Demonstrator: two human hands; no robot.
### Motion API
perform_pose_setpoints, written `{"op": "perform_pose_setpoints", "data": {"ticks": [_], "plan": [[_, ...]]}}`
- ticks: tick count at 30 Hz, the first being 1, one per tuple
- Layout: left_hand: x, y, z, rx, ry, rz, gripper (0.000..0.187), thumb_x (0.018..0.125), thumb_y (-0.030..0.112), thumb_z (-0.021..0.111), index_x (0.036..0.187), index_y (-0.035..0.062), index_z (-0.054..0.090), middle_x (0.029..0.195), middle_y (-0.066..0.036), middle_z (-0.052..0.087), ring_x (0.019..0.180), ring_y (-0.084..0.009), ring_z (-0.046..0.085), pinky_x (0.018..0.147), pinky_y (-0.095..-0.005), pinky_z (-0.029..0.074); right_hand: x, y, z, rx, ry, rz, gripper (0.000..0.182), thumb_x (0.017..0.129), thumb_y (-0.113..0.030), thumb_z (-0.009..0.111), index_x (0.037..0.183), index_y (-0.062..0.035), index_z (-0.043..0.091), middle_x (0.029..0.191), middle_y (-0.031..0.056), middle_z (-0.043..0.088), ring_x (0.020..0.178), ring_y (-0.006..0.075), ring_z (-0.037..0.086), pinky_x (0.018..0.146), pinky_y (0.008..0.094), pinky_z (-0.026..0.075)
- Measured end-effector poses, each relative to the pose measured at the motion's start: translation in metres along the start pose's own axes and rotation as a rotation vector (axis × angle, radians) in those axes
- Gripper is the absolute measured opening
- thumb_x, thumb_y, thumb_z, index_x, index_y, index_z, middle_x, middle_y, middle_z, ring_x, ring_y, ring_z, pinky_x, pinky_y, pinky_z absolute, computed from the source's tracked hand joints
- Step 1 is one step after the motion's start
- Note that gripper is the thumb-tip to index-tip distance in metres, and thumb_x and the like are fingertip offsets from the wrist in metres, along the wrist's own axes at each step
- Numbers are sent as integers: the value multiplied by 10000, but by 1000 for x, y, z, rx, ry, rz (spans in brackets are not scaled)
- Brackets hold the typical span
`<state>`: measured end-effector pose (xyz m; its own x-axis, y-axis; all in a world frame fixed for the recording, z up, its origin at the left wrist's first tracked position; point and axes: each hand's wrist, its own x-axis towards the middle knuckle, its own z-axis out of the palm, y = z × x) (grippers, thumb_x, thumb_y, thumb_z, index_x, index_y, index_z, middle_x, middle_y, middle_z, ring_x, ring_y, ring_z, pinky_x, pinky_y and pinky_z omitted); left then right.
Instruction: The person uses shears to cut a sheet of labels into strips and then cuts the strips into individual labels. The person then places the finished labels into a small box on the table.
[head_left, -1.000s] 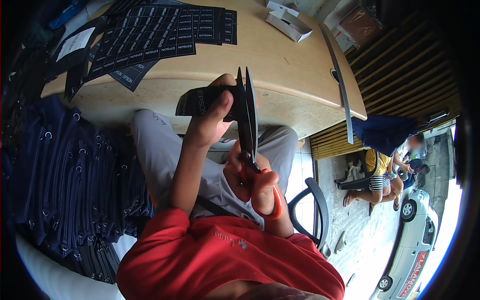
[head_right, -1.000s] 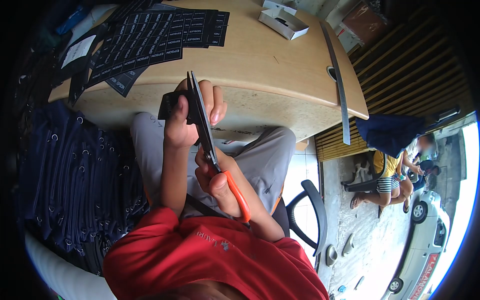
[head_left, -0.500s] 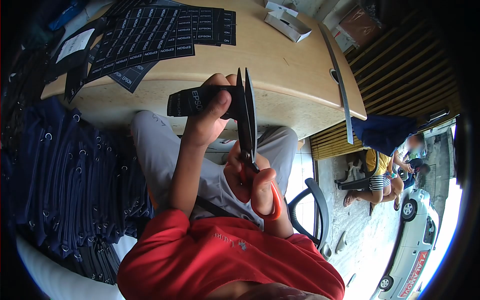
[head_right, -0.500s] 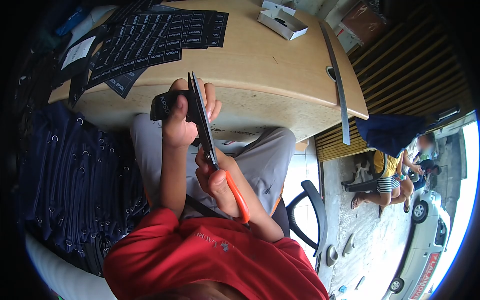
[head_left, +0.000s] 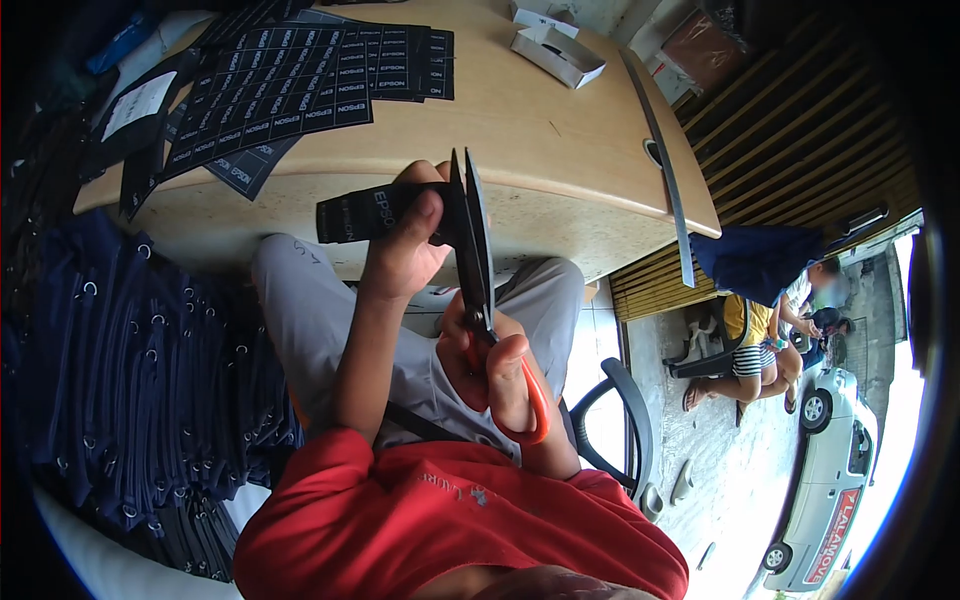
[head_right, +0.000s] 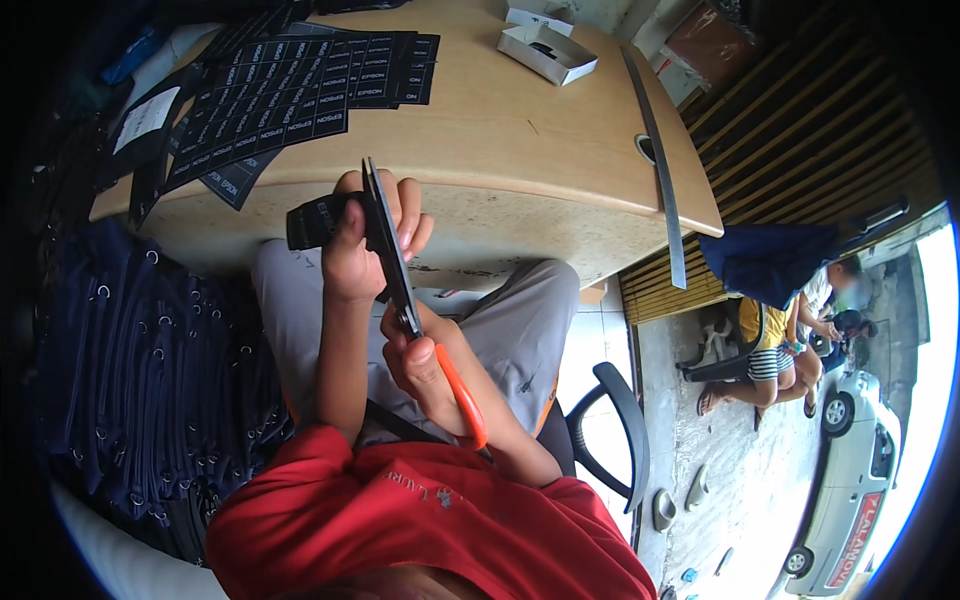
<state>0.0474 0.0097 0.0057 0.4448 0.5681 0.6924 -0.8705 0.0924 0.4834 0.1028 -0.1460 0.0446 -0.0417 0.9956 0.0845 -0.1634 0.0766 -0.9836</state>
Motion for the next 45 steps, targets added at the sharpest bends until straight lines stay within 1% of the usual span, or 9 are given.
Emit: {"op": "perform_pose_setpoints", "data": {"ticks": [26,28,30,32,34,39,42,44,45], "plan": [[-1,-18,-15,-105,9,-51,274,953,341,559,805,119,495,755,-4,485,674,-111,437,480,-240,361,-1,2,-3,-13,47,16,649,919,-697,189,809,-80,358,532,-56,309,464,51,263,429,234,197],[1,-18,-14,-104,-11,-38,248,972,327,527,835,123,494,739,-6,462,678,-117,443,483,-243,364,-2,4,-3,10,68,32,661,893,-729,232,814,-84,357,535,-55,304,468,44,268,431,229,197],[2,-13,-12,-196,105,-66,217,993,311,482,874,129,488,717,-8,426,678,-124,434,494,-245,362,-6,-1,-1,3,124,-46,678,867,-754,258,815,-85,354,534,-54,301,472,41,276,432,228,198],[3,-15,-32,-166,142,-51,240,978,289,515,814,131,440,714,4,410,694,-127,438,516,-267,327,-11,-14,-3,88,207,-124,740,780,-828,317,809,-89,340,520,-53,299,447,30,294,414,213,200],[4,-11,-35,-144,143,-30,257,977,302,516,803,132,435,698,9,405,688,-126,433,516,-263,328,-14,-22,-10,125,276,-194,743,766,-836,311,796,-94,333,492,-51,310,398,33,285,378,204,196],[4,-4,-28,-149,103,-12,259,970,303,532,795,137,437,691,10,408,695,-125,434,512,-263,332,-10,-8,-24,161,361,-301,717,795,-813,318,798,-96,329,436,-43,312,356,31,265,353,197,189],[7,0,-24,-98,80,-13,234,956,284,559,808,136,454,697,14,420,677,-124,435,494,-264,331,-15,3,-29,41,346,-291,711,839,-789,256,831,-80,309,427,-17,297,328,73,232,319,225,178],[17,4,-24,-59,58,-29,219,949,267,572,816,133,461,700,18,429,656,-123,433,483,-264,329,-21,10,-34,72,340,-260,641,886,-721,331,823,-83,348,473,-47,312,373,29,264,373,203,176],[26,8,-23,8,77,-53,191,939,251,586,833,133,478,711,25,442,627,-106,429,470,-255,324,-24,15,-38,101,340,-252,616,909,-692,323,828,-82,353,486,-46,312,376,33,263,375,207,175]]}}
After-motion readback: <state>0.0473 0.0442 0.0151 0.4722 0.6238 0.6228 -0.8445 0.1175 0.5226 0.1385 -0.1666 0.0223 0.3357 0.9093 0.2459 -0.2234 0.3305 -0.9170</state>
